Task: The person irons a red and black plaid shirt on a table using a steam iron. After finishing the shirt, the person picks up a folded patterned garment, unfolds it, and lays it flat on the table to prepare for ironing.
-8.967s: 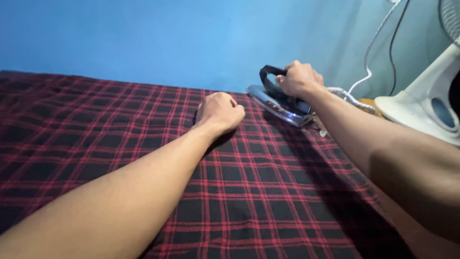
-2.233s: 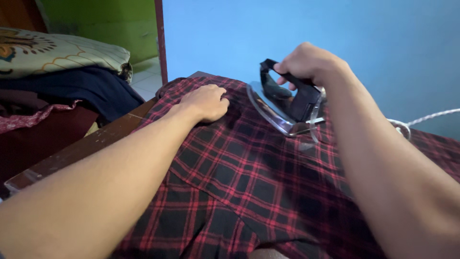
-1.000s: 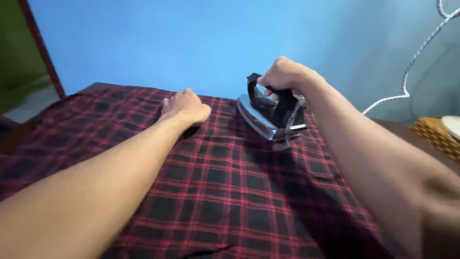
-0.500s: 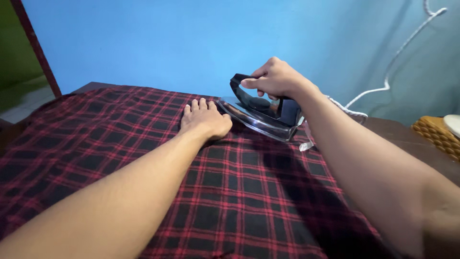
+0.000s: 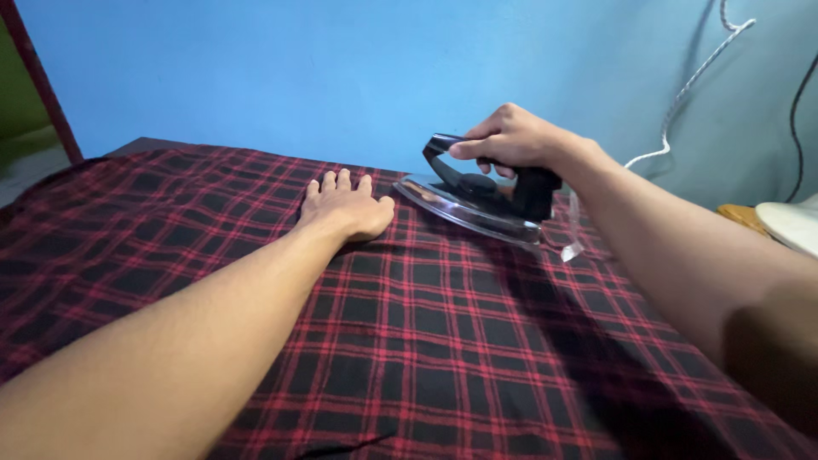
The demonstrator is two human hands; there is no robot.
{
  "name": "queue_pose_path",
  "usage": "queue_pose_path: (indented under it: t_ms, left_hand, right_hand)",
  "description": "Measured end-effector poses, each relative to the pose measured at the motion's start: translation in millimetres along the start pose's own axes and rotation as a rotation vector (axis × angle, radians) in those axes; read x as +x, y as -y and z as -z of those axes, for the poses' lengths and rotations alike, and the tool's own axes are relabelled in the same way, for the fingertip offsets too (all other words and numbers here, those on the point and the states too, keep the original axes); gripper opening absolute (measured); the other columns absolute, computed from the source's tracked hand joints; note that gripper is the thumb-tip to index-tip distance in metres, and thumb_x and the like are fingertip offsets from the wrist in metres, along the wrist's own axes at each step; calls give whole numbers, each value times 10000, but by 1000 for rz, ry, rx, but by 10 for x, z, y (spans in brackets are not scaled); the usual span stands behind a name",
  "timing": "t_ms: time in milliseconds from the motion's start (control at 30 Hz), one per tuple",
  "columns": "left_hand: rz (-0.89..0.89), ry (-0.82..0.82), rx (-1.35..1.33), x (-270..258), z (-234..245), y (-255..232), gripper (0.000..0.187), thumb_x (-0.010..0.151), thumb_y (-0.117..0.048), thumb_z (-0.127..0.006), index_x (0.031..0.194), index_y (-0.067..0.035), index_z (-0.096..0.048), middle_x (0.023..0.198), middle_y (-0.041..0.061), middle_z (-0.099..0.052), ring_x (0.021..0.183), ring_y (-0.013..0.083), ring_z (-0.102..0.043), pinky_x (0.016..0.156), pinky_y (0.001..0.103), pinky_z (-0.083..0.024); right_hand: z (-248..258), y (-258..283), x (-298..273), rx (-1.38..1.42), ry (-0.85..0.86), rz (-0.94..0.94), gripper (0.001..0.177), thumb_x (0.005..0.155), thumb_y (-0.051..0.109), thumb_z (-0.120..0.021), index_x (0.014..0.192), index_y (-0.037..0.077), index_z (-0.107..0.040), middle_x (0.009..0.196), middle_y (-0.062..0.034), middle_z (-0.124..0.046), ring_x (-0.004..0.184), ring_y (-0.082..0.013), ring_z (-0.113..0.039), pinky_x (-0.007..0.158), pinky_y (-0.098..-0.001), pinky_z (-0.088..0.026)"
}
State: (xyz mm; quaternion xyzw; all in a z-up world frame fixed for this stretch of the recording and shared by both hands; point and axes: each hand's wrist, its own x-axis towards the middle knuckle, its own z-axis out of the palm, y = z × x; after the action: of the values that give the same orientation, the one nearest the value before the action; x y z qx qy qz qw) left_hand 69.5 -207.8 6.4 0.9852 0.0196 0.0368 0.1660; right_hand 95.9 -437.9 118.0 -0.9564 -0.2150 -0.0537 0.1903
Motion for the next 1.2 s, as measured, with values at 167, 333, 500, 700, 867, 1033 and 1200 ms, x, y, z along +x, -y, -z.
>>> queue_pose_path:
  t_ms: [167,333,500,700,867,1033,1200]
  left_hand:
    - [-9,-17,7,-21,-1,-32,746,981,-474,-334,1629,-126,-216,1712,158,-96,1588,350,-55,1276,524,-49]
    - [-88,-74,12,12,-57,-37,752,972,-446,-369,1590,-30,-264,1716,157,-110,1588,336,-65,1265,522,-68]
    - [-55,-31,3,81,-71,-59,784,973,-482,-351,1607,-39,-230,1709,134,-146,1588,293,-103,1279,501,-83]
    - [-41,-2,29,39,-38,-84,749,972,-496,-309,1630,-155,-206,1715,105,-125,1588,295,-83,1279,518,-60]
    - [-34,3,20,36,-25,-62,755,984,-514,-303,1632,-140,-204,1719,98,-125,1593,288,-74,1279,526,-57]
    - [-40,-7,16,64,-38,-78,776,989,-522,-319,1617,-74,-227,1704,115,-165,1577,303,-125,1265,540,-93]
    - [-22,-39,16,74,48,-208,761,975,-491,-390,1579,-36,-308,1689,134,-203,1571,332,-130,1233,601,-125]
  right_hand:
    - [34,40,-66,17,-1,-92,332,864,396,-740,1043,127,-816,665,-29,-699,468,-110,-544,431,-313,-459]
    - [-123,14,51,81,-77,24,319,861,374,-753,971,87,-839,639,-39,-674,462,-118,-526,435,-304,-434]
    - [-224,11,253,39,-129,42,337,858,406,-749,949,95,-841,641,-30,-680,480,-112,-551,450,-302,-442]
    - [-201,-18,230,20,-128,72,374,871,461,-741,933,105,-837,636,-22,-671,527,-107,-560,493,-305,-458]
    - [-103,-72,56,-47,-93,57,405,872,503,-733,909,112,-833,626,-18,-662,523,-114,-571,498,-320,-469]
    - [6,-274,-159,-70,-105,85,405,887,485,-718,896,99,-839,621,-33,-666,536,-120,-578,521,-321,-473]
    - [-42,-360,-158,-54,-159,47,399,861,487,-742,932,106,-834,645,-36,-683,586,-127,-608,559,-329,-490]
